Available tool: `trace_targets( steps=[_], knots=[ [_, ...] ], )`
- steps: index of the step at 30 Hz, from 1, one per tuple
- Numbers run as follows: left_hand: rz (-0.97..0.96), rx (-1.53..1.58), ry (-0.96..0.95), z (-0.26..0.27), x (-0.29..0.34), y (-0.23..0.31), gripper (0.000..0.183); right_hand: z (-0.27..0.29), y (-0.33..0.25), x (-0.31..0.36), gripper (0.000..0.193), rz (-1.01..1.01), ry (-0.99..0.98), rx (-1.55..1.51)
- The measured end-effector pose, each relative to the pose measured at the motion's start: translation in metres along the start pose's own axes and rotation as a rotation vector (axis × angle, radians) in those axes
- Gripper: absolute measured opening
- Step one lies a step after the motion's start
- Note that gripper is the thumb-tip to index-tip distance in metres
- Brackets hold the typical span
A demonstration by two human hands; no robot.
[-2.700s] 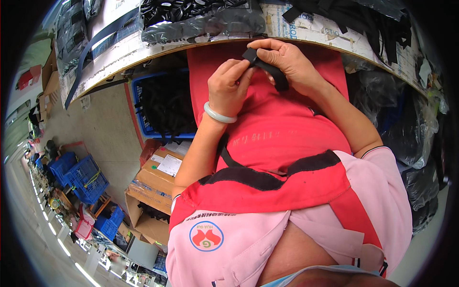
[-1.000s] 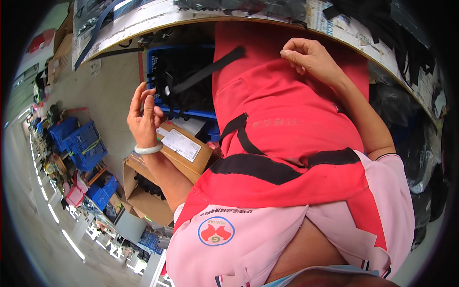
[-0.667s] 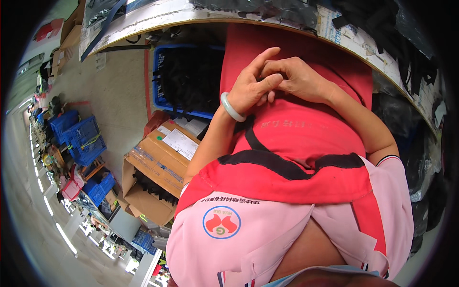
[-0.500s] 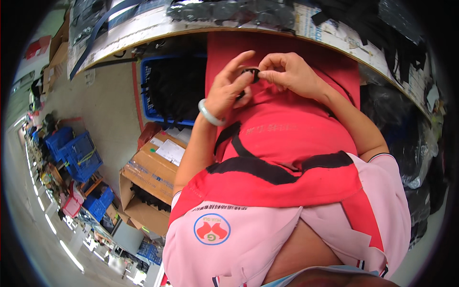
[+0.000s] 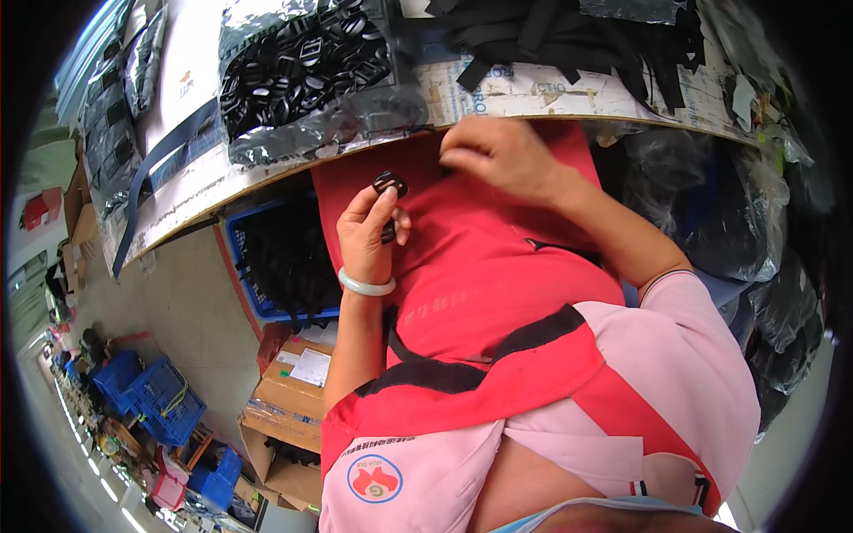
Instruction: Assembling plastic buckles onto nylon straps at a factory workbench.
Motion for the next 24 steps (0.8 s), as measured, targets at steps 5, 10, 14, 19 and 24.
trace_targets(
  steps=[5, 10, 14, 19, 24],
  knots=[
    [0.095, -0.067, -0.028, 0.013, -0.003, -0.017, 0.016, 0.098, 0.025, -0.009, 0.026, 0.100, 0.383, 0.534],
    [0.109, -0.119, -0.097, -0.004, -0.002, -0.025, 0.019, 0.118, 0.062, -0.013, 0.020, 0.056, 0.468, 0.625],
    [0.093, -0.176, -0.116, -0.007, 0.001, -0.024, 0.019, 0.105, 0.022, -0.008, 0.016, 0.190, 0.461, 0.498],
    [0.116, -0.177, -0.102, -0.006, 0.002, -0.025, 0.019, 0.065, 0.029, -0.007, 0.033, 0.112, 0.148, 0.238],
    [0.113, -0.200, -0.105, -0.004, 0.001, -0.027, 0.019, 0.080, 0.029, -0.014, 0.034, 0.135, 0.249, 0.450]
  ],
)
Point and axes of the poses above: each hand's wrist, its own x-axis away from the middle knuckle, its own z-axis out of the back of the hand, y = z × x, the point moved 8 cm from there along -x, towards the middle knuckle, and after that the axes turned 2 degrees about -z, right-handed, at the moved point
